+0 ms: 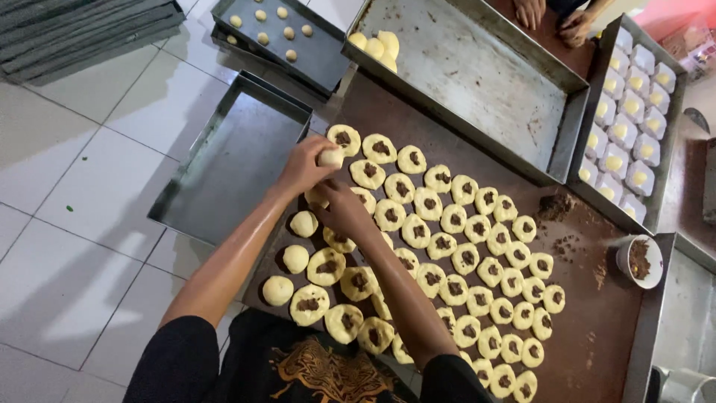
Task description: Manually filling small portions of dough with a dark mixture and shaping them into balls for baking.
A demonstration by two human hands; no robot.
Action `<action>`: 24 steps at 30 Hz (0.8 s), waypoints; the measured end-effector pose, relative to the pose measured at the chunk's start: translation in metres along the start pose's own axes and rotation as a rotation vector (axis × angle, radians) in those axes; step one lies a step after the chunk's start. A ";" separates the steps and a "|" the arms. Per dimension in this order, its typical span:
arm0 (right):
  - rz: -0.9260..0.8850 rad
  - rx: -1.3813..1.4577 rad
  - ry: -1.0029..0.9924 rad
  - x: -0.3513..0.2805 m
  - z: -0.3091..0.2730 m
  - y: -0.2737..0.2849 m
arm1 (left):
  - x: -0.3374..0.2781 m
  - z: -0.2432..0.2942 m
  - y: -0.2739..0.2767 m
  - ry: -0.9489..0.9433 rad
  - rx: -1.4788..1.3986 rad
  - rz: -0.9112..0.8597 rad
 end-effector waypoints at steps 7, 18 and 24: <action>0.077 0.069 -0.389 0.001 0.046 0.056 | -0.003 0.040 0.003 0.061 0.459 -0.305; 0.225 -0.094 -0.224 0.130 0.194 0.033 | 0.003 0.021 -0.026 0.444 0.355 -0.111; -0.038 -0.082 -0.433 0.138 0.187 0.014 | 0.006 0.014 -0.038 0.329 0.307 -0.048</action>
Point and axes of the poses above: each hand's wrist, its own x-axis towards the middle knuckle, its own y-axis out of the back of the hand, z = x × y, the point moved 8 cm from there along x, towards the middle knuckle, and after that the axes turned 1 degree about z, right-handed, at the moved point
